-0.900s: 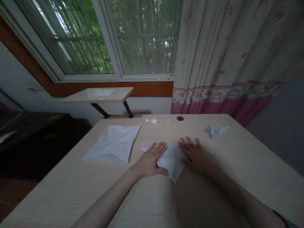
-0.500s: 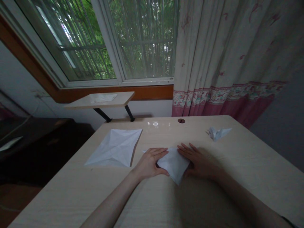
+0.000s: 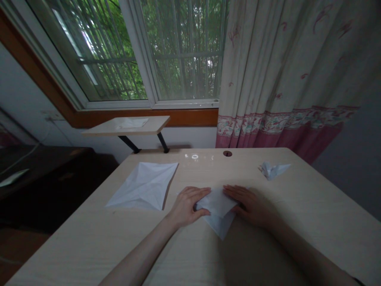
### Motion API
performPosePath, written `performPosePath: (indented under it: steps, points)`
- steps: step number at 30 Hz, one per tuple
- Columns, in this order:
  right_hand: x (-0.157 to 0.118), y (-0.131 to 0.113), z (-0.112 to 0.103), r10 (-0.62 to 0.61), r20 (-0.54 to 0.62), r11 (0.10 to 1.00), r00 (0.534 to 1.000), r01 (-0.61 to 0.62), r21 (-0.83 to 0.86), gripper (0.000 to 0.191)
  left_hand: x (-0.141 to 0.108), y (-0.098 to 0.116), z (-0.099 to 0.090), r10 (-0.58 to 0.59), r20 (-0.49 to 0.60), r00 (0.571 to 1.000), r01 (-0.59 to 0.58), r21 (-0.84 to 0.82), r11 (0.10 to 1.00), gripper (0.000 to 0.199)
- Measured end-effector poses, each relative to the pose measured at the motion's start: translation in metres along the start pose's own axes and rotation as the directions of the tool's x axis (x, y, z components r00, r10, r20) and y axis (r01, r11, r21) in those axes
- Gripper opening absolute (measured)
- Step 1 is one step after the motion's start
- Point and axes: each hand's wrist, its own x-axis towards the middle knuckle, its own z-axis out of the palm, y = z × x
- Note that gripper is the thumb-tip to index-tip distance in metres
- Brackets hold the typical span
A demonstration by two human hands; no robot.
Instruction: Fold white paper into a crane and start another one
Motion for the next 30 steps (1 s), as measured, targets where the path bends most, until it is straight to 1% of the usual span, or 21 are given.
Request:
performPosePath:
  steps: [3,6,11,15,18,21,23,25,26,28,30]
  points:
    - [-0.001,-0.002,0.000,0.016,-0.051,1.000,0.999,-0.017,-0.017,0.050,0.000,0.001,-0.001,0.039,-0.026,0.999,-0.039,0.005,0.999,0.071]
    - [-0.001,-0.006,-0.001,-0.011,-0.116,0.999,0.993,0.006,-0.043,0.048,-0.001,0.002,-0.002,0.083,-0.062,0.995,-0.082,0.011,0.997,0.066]
    - [-0.004,-0.010,-0.005,-0.065,-0.203,0.995,0.977,0.048,-0.086,0.049,-0.001,0.005,-0.002,0.155,-0.191,0.969,-0.145,0.064,0.987,0.059]
    - [-0.006,-0.014,-0.006,-0.122,-0.283,0.989,0.951,0.092,-0.120,0.050,-0.001,0.009,-0.005,0.227,-0.275,0.934,-0.191,0.150,0.970,0.046]
    - [-0.005,-0.018,-0.004,-0.148,-0.369,0.986,0.918,0.106,-0.132,0.046,-0.001,0.014,-0.006,0.243,-0.342,0.908,-0.172,0.225,0.959,0.036]
    - [-0.006,-0.020,0.000,-0.159,-0.461,0.984,0.873,0.103,-0.144,0.040,-0.001,0.017,-0.003,0.233,-0.454,0.860,-0.135,0.240,0.961,0.024]
    - [-0.007,-0.020,0.003,-0.171,-0.507,0.980,0.845,0.092,-0.177,0.039,-0.002,0.017,0.001,0.244,-0.509,0.825,-0.129,0.251,0.960,0.023]
    - [-0.007,-0.020,0.004,-0.209,-0.536,0.969,0.818,0.101,-0.225,0.039,-0.003,0.015,0.004,0.271,-0.520,0.810,-0.132,0.289,0.948,0.026]
    - [-0.007,-0.019,0.005,-0.235,-0.544,0.962,0.805,0.112,-0.250,0.040,-0.004,0.014,0.004,0.283,-0.512,0.811,-0.131,0.312,0.941,0.027]
    - [-0.006,-0.019,0.006,-0.284,-0.542,0.944,0.791,0.132,-0.303,0.043,-0.005,0.014,0.005,0.291,-0.491,0.821,-0.116,0.356,0.927,0.028]
    - [-0.005,-0.019,0.006,-0.302,-0.541,0.930,0.785,0.118,-0.348,0.046,-0.005,0.016,0.005,0.280,-0.476,0.834,-0.089,0.386,0.918,0.027]
